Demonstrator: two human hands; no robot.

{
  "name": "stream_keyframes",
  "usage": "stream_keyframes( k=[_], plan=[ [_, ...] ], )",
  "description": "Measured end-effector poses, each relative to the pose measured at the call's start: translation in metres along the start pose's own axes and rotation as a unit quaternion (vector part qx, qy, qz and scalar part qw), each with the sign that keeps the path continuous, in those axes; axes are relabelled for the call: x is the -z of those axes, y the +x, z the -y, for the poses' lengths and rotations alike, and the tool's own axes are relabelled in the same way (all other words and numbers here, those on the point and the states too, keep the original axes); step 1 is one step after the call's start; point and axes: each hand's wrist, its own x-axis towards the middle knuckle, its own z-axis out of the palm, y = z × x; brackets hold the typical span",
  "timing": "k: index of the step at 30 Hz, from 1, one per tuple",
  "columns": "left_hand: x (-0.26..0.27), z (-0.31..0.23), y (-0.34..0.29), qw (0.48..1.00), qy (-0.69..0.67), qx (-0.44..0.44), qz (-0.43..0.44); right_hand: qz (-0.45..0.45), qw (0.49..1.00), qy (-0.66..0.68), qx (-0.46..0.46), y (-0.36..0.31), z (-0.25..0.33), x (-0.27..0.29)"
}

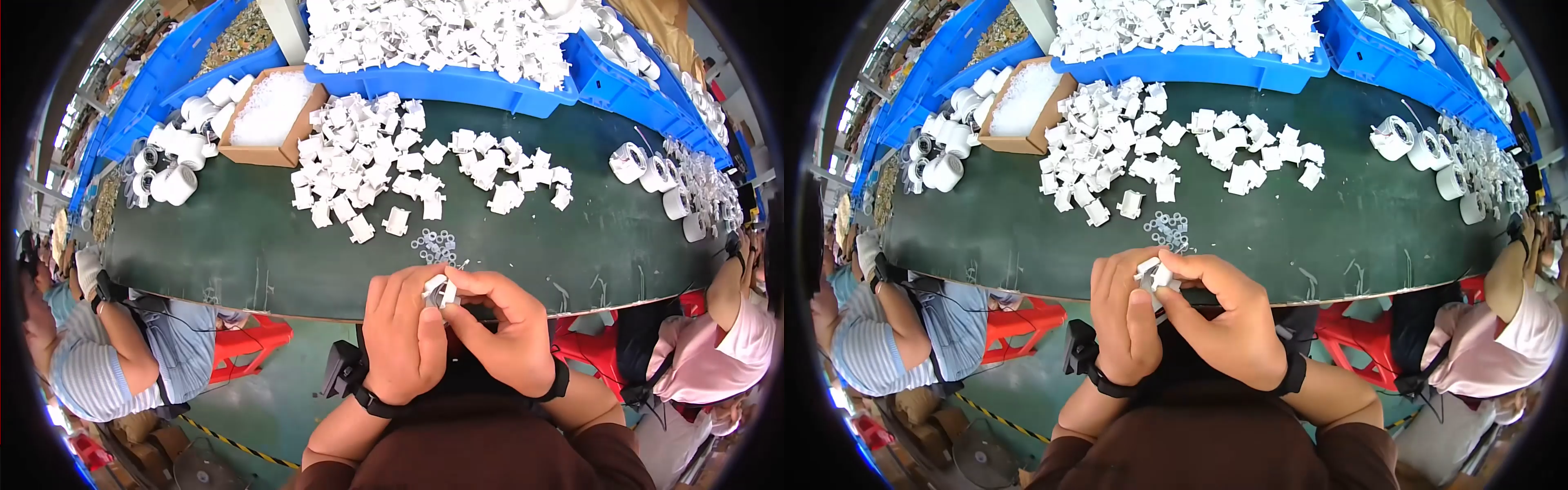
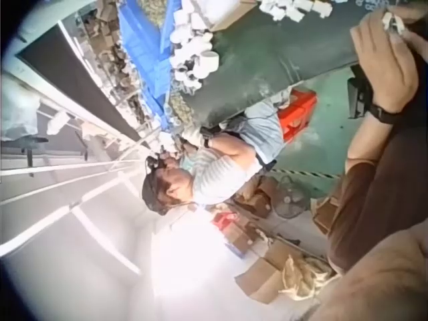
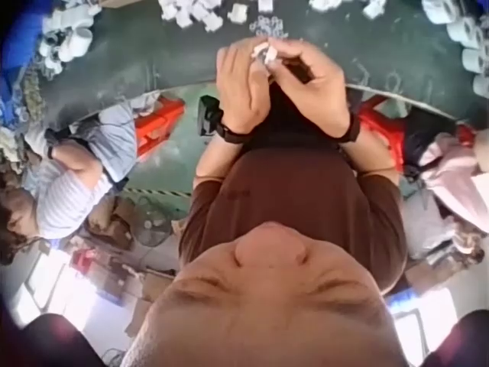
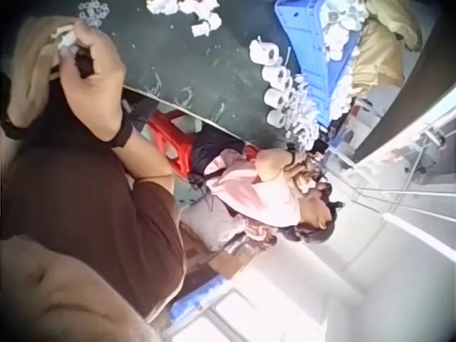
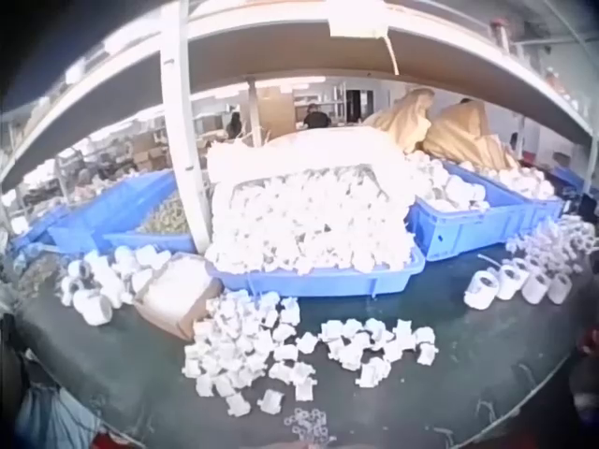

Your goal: The person assembles camera components by hand, fitting a white plastic housing onto a base, threading a small wire through a hole, and pressing a white cap into place. They repeat this process for several units, occasionally moving finished components aside on the workbench.

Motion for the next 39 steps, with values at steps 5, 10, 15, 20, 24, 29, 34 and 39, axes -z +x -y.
stream_keyframes(
  k=[5, 10, 15, 20, 24, 29, 34, 39],
  plan=[
    [-0.001, -0.004, -0.001, 1.000, 0.017, -0.006, -0.009, 0.014, 0.999, -0.001, -0.040, 0.000, 0.009, 0.004],
    [-0.005, 0.000, 0.001, 1.000, 0.016, -0.016, -0.013, -0.018, 0.999, 0.023, -0.024, 0.002, 0.008, -0.001],
    [-0.007, 0.005, -0.002, 0.999, 0.033, -0.035, -0.012, -0.076, 0.989, -0.089, 0.091, -0.002, -0.005, -0.009],
    [-0.004, 0.007, 0.001, 0.998, 0.028, -0.054, -0.003, -0.063, 0.991, -0.082, 0.090, -0.006, -0.008, -0.009],
    [0.004, 0.009, 0.001, 0.997, 0.025, -0.067, 0.020, 0.030, 0.998, -0.057, 0.027, -0.004, 0.007, 0.011],
    [0.019, 0.015, -0.003, 0.998, 0.006, -0.058, 0.015, 0.100, 0.983, -0.151, 0.025, 0.022, 0.021, 0.038],
    [0.028, 0.017, 0.001, 0.993, -0.078, 0.084, -0.013, 0.011, 0.922, -0.371, 0.110, 0.043, 0.000, 0.032],
    [0.033, 0.021, -0.001, 0.955, -0.236, 0.180, -0.014, -0.027, 0.912, -0.391, 0.123, 0.041, -0.010, 0.010]
  ],
)
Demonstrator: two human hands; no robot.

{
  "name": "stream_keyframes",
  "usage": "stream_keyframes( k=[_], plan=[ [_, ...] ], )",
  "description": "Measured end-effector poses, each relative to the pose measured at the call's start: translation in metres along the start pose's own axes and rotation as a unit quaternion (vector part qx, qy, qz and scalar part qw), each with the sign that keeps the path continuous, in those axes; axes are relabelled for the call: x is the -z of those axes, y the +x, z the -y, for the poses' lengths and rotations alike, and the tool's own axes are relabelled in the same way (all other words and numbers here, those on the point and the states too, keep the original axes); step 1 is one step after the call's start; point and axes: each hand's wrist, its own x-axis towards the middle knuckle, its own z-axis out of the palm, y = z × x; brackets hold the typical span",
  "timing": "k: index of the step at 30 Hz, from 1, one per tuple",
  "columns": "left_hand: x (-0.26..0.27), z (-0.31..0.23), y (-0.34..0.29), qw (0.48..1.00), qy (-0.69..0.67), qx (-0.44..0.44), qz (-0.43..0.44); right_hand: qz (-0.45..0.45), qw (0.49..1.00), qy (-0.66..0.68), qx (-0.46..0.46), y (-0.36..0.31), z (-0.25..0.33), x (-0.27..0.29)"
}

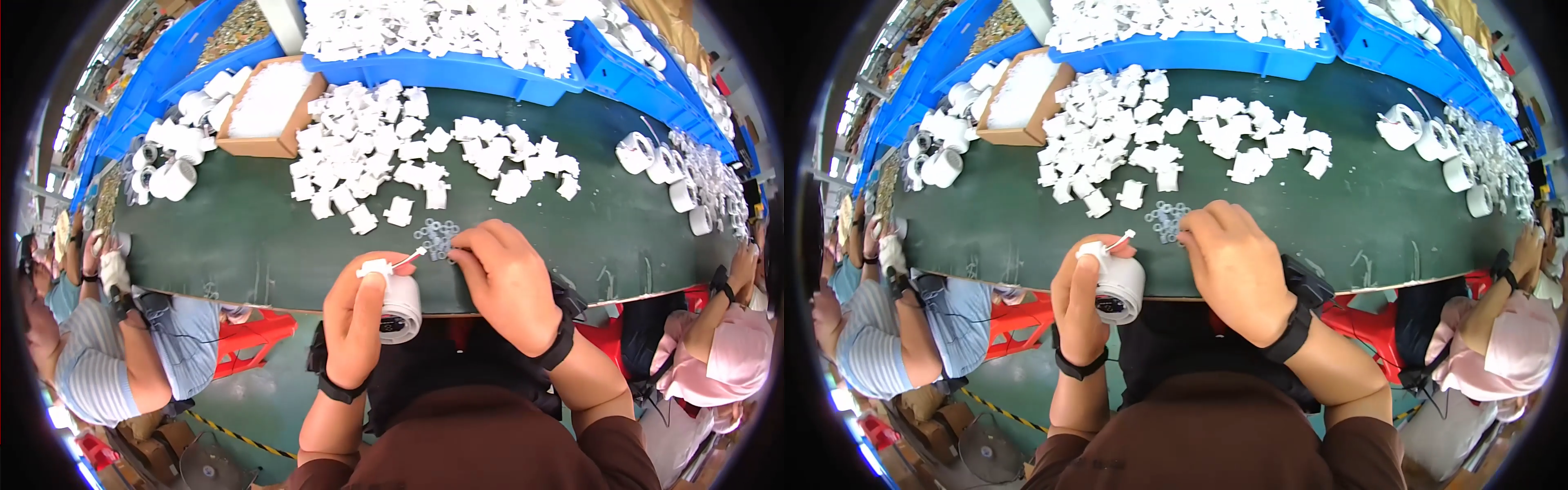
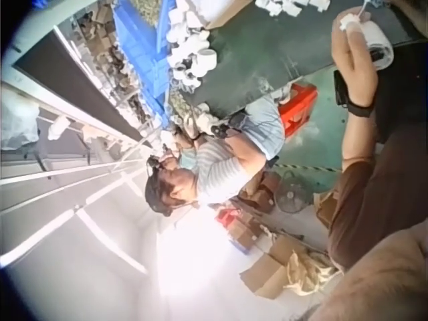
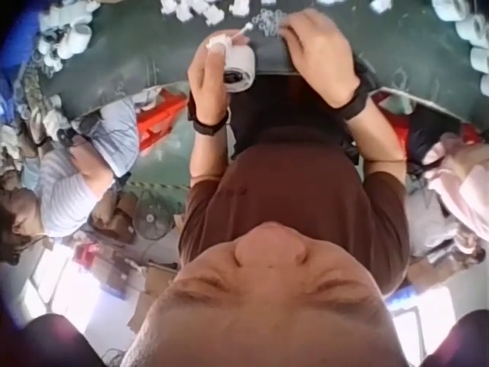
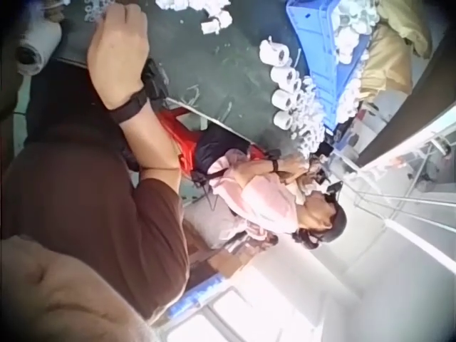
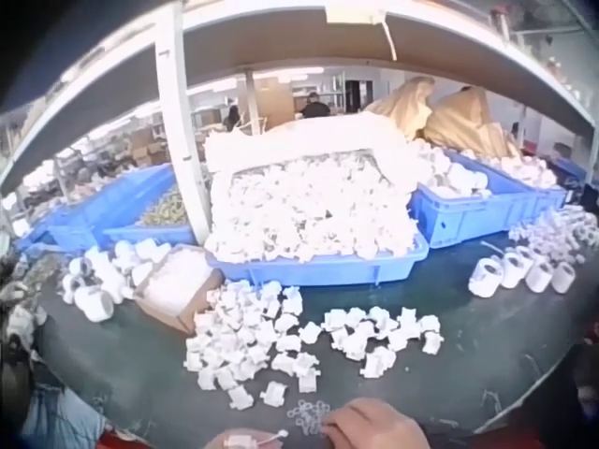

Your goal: The person assembles camera components by hand, fitting a white plastic housing onto a base, threading a small wire through a hole, and pressing a white cap into place. They repeat this process for several units, occasionally moving finished components aside on the workbench.

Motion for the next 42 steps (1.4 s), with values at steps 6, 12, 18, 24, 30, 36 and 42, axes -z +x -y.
stream_keyframes(
  k=[6, 12, 18, 24, 30, 36, 42],
  plan=[
    [0.002, -0.005, 0.002, 0.960, -0.234, 0.154, 0.000, 0.016, 0.999, 0.014, -0.048, 0.001, -0.006, 0.006],
    [-0.004, -0.004, 0.002, 0.942, 0.271, -0.195, 0.029, 0.020, 0.942, 0.287, -0.173, -0.005, -0.002, 0.032],
    [-0.018, -0.006, 0.004, 0.903, 0.345, -0.248, 0.058, 0.092, 0.853, 0.458, -0.232, -0.018, 0.010, 0.046],
    [-0.023, -0.006, 0.003, 0.903, 0.352, -0.236, 0.075, 0.119, 0.892, 0.416, -0.128, -0.020, 0.006, 0.029],
    [-0.020, 0.004, 0.001, 0.910, 0.318, -0.258, 0.067, 0.156, 0.853, 0.469, -0.170, -0.016, 0.005, 0.024],
    [-0.024, 0.009, -0.001, 0.906, 0.317, -0.277, 0.045, 0.185, 0.803, 0.499, -0.268, -0.013, 0.010, 0.019],
    [-0.023, 0.022, -0.002, 0.910, 0.277, -0.310, -0.004, 0.136, 0.782, 0.557, -0.245, -0.015, 0.013, 0.019]
  ],
)
